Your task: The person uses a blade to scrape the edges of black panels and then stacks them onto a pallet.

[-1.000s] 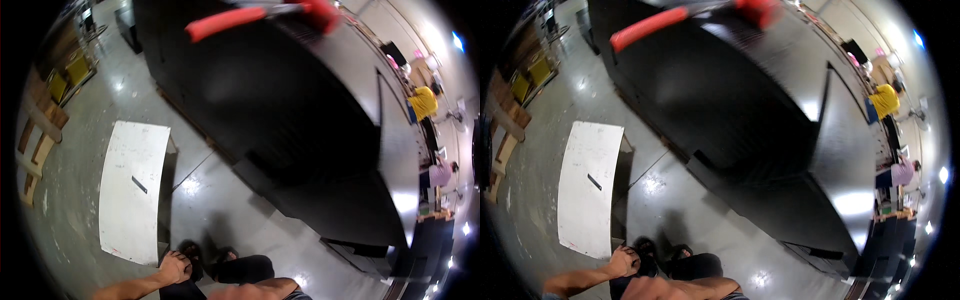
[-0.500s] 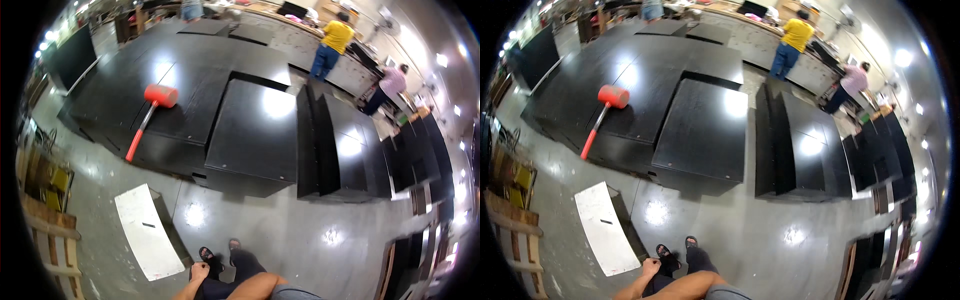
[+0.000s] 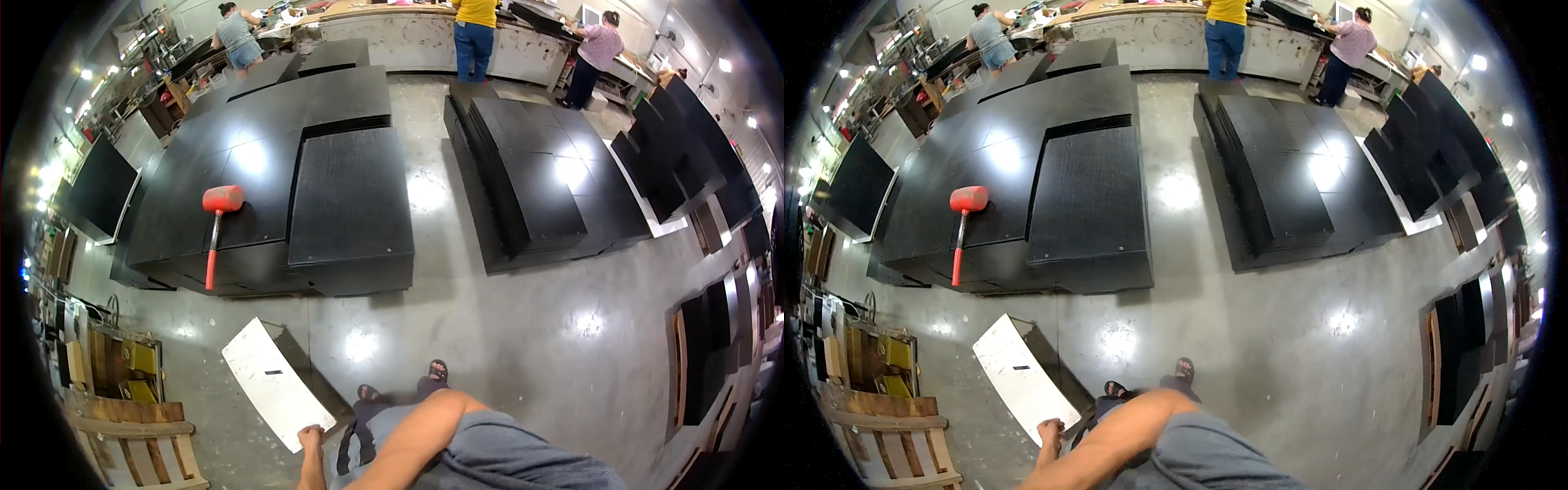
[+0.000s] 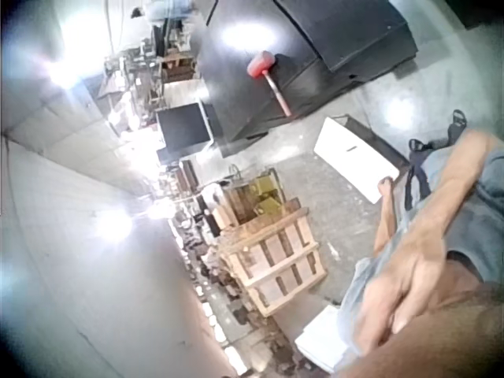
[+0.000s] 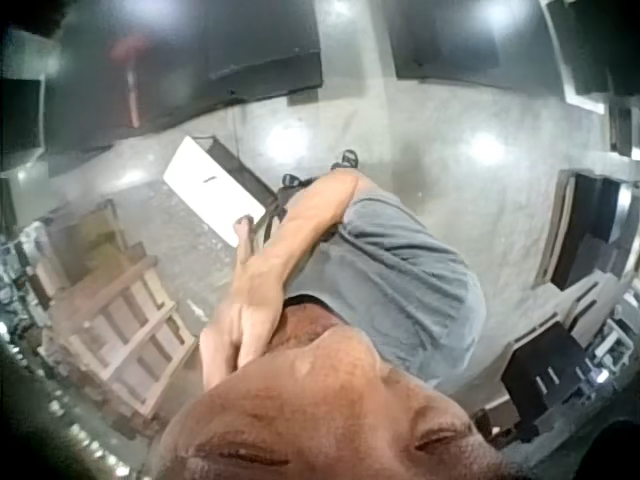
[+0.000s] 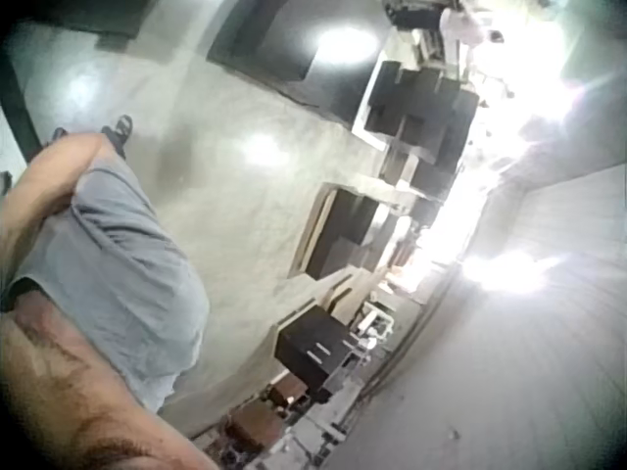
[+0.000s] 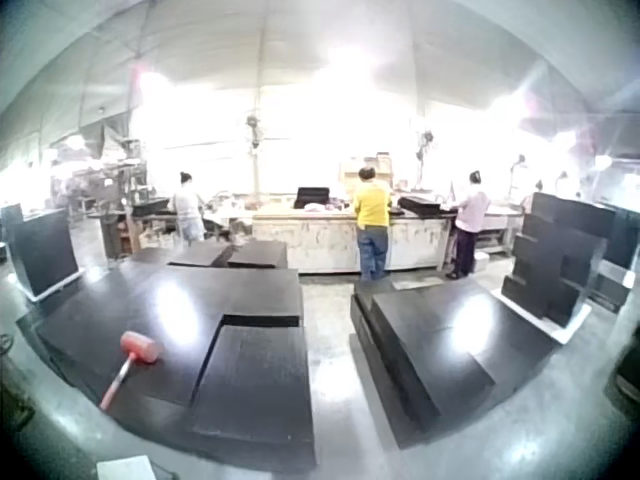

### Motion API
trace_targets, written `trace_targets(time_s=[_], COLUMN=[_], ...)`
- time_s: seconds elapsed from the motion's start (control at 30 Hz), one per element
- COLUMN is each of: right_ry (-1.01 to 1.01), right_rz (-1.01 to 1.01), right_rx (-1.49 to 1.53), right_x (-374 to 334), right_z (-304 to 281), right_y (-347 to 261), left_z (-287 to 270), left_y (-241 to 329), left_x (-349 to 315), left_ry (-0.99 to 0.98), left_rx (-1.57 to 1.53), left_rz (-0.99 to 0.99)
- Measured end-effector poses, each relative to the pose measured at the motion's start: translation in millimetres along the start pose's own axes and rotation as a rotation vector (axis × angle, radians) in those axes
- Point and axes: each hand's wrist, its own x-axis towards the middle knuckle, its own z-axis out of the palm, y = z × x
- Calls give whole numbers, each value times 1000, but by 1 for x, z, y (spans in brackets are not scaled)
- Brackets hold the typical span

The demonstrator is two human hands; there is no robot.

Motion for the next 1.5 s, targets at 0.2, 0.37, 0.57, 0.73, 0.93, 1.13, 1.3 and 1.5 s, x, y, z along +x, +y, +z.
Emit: trace_targets(time_s=[0.2, 0.37, 0.57, 0.73, 0.93, 1.13, 1.3, 1.5], right_ry=[246, 1363, 1613, 1671, 1700, 1789, 1823, 1757], right_rz=[379, 785, 741, 760, 603, 593, 641, 884], right_rx=[-688, -946, -1178, -1452, -1670, -1688, -1694, -1960], right_x=[-132, -244, -326, -320, -320, -316, -288, -263], right_z=[-8, 17, -5, -58, -149, -221, -287, -364], right_y=[-118, -195, -234, -266, -316, -365, -396, -419], left_z=[6, 59, 118, 157, 213, 243, 253, 286], left_y=[-81, -31, 58, 170, 279, 366, 424, 437], left_x=[-35, -84, -67, -69, -50, -4, 15, 18], left_ry=[100, 175, -2, 25, 100, 176, 306, 248], left_rx=[154, 300, -202, -566, -612, -578, -579, -610], left_rz=[-129, 73, 13, 115, 194, 158, 197, 89])
